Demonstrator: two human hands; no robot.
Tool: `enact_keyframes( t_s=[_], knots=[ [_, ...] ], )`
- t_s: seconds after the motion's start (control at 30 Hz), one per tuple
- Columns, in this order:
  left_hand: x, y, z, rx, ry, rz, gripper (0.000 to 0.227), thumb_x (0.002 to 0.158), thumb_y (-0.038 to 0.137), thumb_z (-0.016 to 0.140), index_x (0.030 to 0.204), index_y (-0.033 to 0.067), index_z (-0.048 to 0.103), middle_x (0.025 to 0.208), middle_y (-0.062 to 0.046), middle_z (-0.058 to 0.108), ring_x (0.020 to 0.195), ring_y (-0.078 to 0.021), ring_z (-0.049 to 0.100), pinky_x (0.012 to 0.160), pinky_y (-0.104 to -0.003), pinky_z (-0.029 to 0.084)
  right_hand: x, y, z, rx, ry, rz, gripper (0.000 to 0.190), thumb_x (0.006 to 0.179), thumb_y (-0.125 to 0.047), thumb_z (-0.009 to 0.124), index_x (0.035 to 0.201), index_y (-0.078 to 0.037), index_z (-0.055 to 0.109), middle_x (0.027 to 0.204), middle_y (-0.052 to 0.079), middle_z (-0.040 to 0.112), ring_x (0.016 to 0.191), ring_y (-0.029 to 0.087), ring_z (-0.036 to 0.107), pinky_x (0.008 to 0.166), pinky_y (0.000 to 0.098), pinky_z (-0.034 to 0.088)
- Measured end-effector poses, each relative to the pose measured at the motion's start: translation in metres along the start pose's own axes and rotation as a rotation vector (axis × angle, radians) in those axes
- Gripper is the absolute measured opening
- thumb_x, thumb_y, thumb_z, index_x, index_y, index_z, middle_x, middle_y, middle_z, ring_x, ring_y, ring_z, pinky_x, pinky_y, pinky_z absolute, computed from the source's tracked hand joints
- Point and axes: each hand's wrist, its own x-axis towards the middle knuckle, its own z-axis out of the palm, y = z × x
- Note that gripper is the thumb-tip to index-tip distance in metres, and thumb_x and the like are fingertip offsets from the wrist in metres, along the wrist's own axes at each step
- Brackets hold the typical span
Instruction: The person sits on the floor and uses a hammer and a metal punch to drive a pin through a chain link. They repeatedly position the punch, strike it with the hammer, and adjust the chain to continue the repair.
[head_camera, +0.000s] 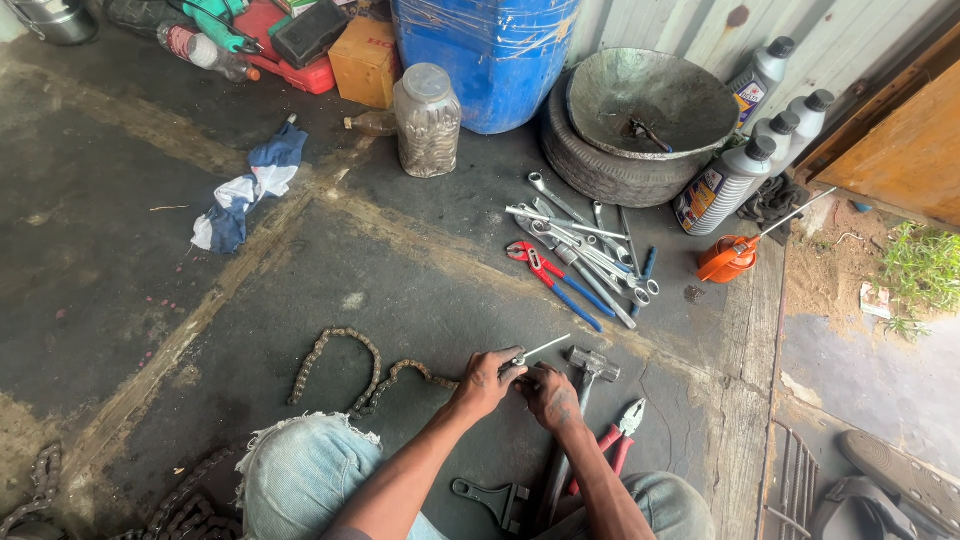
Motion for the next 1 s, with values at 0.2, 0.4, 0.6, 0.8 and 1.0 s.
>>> enact_keyframes(
  t_s=[0.2,0.4,0.6,0.8,1.0],
  knots=[
    [-0.001,0.006,-0.003,0.008,-0.007,0.012,0.039,0.094,0.017,0.071,0.128,-0.0006,0.067,0.106,-0.020,0.076,0.091,-0.0273,0.077,0.077,-0.038,0.060,-0.006,-0.020,-0.018,0.021,-0.020,0.038,0.032,0.089,-0.034,0.073,0.108,-0.009,0.076,0.119,0.019,0.070,0.107,0.037,0.069,0.098,0.0453,0.052],
    [-0.003,0.012,-0.006,0.027,-0.024,0.035,0.038,0.095,0.018,0.070,0.129,0.0004,0.067,0.104,-0.019,0.076,0.089,-0.0277,0.077,0.075,-0.039,0.060,0.001,0.003,0.001,0.054,0.051,-0.053,0.029,0.087,-0.030,0.075,0.103,-0.005,0.077,0.112,0.022,0.072,0.102,0.040,0.070,0.092,0.0471,0.053],
    [-0.003,0.013,-0.007,0.031,-0.017,0.031,0.039,0.094,0.019,0.071,0.128,0.0003,0.067,0.103,-0.019,0.077,0.088,-0.0282,0.077,0.075,-0.039,0.060,-0.001,0.000,-0.002,0.053,0.035,-0.025,0.030,0.088,-0.030,0.074,0.104,-0.006,0.076,0.110,0.022,0.072,0.101,0.039,0.069,0.093,0.0472,0.052],
    [-0.003,0.018,-0.009,0.040,-0.039,-0.002,0.039,0.095,0.019,0.070,0.129,0.0011,0.066,0.103,-0.019,0.077,0.088,-0.0286,0.077,0.075,-0.040,0.060,0.002,0.006,0.003,0.040,0.063,-0.089,0.026,0.088,-0.027,0.074,0.101,-0.005,0.077,0.093,0.021,0.076,0.107,0.040,0.067,0.094,0.0478,0.051],
    [-0.002,0.013,-0.007,0.062,-0.035,0.007,0.039,0.095,0.020,0.070,0.129,0.0017,0.066,0.105,-0.019,0.076,0.092,-0.0294,0.077,0.076,-0.039,0.061,-0.006,-0.016,-0.017,0.087,-0.006,-0.006,0.024,0.089,-0.026,0.073,0.102,-0.006,0.076,0.095,0.017,0.075,0.095,0.036,0.073,0.091,0.0461,0.054]
  ],
)
